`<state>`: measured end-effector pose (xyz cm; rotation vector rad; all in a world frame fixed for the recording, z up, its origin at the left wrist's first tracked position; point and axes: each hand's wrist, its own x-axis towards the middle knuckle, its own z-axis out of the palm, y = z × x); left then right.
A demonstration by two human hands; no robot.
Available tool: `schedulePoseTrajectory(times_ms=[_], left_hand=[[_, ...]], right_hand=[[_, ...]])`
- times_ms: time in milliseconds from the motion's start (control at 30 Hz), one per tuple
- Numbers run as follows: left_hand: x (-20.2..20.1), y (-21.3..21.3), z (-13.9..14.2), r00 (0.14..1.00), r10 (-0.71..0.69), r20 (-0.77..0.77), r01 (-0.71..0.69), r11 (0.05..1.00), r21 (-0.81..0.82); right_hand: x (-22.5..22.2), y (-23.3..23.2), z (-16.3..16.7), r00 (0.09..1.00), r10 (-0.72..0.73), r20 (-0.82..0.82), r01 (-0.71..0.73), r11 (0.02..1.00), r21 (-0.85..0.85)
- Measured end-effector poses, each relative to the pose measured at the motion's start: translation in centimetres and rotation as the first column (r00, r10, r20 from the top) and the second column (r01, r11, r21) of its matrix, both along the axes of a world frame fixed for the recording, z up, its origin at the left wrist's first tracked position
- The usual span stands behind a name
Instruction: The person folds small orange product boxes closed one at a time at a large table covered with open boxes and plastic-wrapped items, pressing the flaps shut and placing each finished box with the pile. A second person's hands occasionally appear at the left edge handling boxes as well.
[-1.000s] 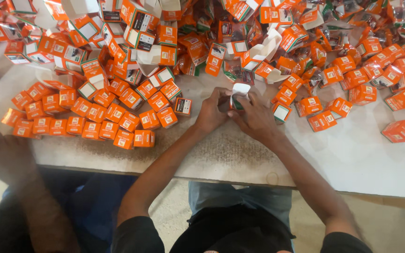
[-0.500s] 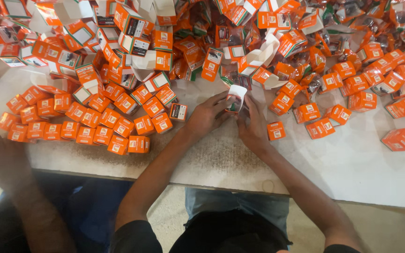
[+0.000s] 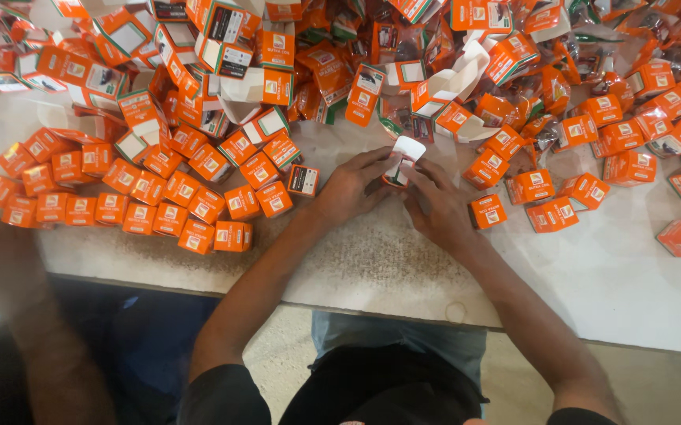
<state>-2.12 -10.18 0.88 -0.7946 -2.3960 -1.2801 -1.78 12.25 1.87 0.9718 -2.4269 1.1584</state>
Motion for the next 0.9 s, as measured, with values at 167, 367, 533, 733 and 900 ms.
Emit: schedulePoseTrajectory(times_ms=[167,367,533,733,900], left_hand=[[0.2,-0.1,-0.2,0.995,-0.064,-0.073,0.063,0.998,-0.023],[0.2,0.5,-1.4,0.993,-0.109,0.042,0.099,0.978,0.185],[-0.1,0.5,-0.7,0.992,-0.097,-0.080,0.094,0.995,-0.046],[0.4,0.2,1.3,0.987,-0.155,-0.053,0.155,0.988,0.003],[0.1,0.5,1.4,0.995,-0.099,-0.001,0.099,0.994,0.037]], right_hand=[[-0.3,0.2,0.3,0.996,0.048,-0.075,-0.052,0.998,-0.043],[-0.9,1.1,-0.1,0.995,0.072,-0.068,-0.079,0.992,-0.099],[-0.9,2.2,0.2,0.995,0.092,0.040,-0.086,0.987,-0.135],[-1.1,2.1,1.2,0.989,0.138,0.048,-0.132,0.984,-0.118],[-1.0,1.3,0.9,0.996,0.086,-0.007,-0.086,0.987,-0.133]])
